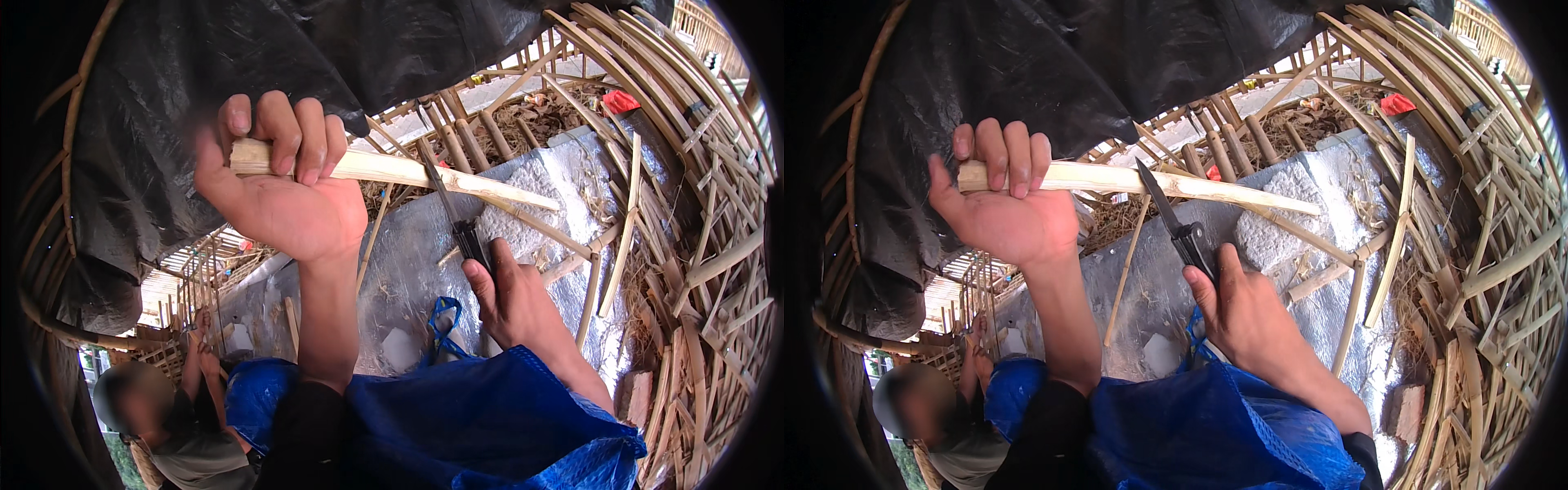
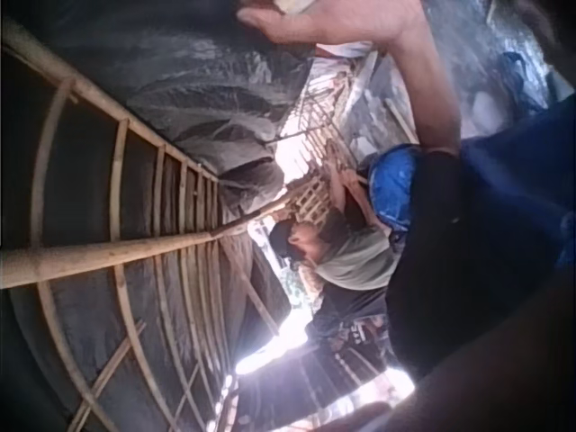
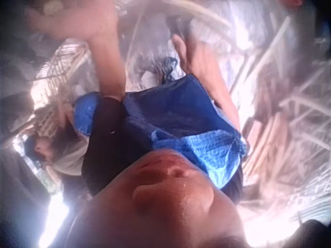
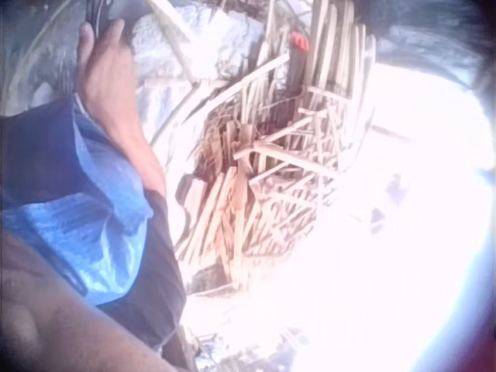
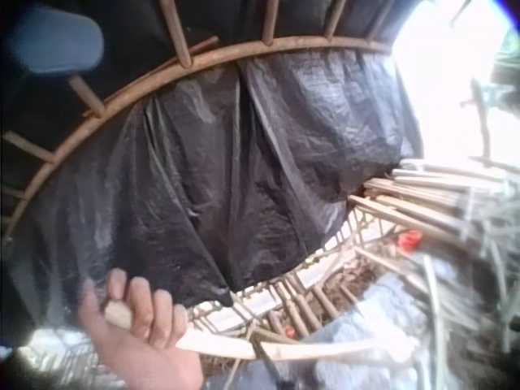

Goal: The person holds a thin wooden strip and uses a small knife to shave and smooth its edges, repeatedly drawing the blade along the surface.

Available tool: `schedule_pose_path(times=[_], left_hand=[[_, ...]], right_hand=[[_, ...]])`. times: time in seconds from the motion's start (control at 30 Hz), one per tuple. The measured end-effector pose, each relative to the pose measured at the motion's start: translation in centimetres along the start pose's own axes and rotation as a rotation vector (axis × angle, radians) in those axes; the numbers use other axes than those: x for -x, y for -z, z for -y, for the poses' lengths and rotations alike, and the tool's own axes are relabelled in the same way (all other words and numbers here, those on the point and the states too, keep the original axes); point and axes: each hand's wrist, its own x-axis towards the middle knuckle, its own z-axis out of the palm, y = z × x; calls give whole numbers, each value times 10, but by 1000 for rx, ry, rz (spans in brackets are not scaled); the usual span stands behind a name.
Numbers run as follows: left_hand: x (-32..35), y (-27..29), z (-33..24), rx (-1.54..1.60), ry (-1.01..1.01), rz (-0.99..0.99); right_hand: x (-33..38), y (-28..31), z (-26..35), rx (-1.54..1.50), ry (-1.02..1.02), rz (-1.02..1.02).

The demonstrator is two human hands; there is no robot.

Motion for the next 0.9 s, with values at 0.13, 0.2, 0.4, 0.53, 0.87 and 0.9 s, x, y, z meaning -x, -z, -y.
schedule_pose_path(times=[0.13, 0.2, 0.4, 0.53, 0.87, 0.9], left_hand=[[5, -3, 0, -25, -38, -49], [4, -11, 4, -16, -39, -29], [5, -16, 3, -133, -37, -49], [12, -24, 0, -115, -94, -114], [22, -36, 2, -183, -77, -279], [23, -37, -1, -190, -77, -279]], right_hand=[[3, 0, 12, -122, 45, 91], [4, 4, 22, -262, 16, 139], [-3, -5, 5, -161, 34, -19], [5, -8, 15, -185, 19, -21], [12, -17, 3, -182, 73, -63], [12, -23, -1, -188, 75, -58]])
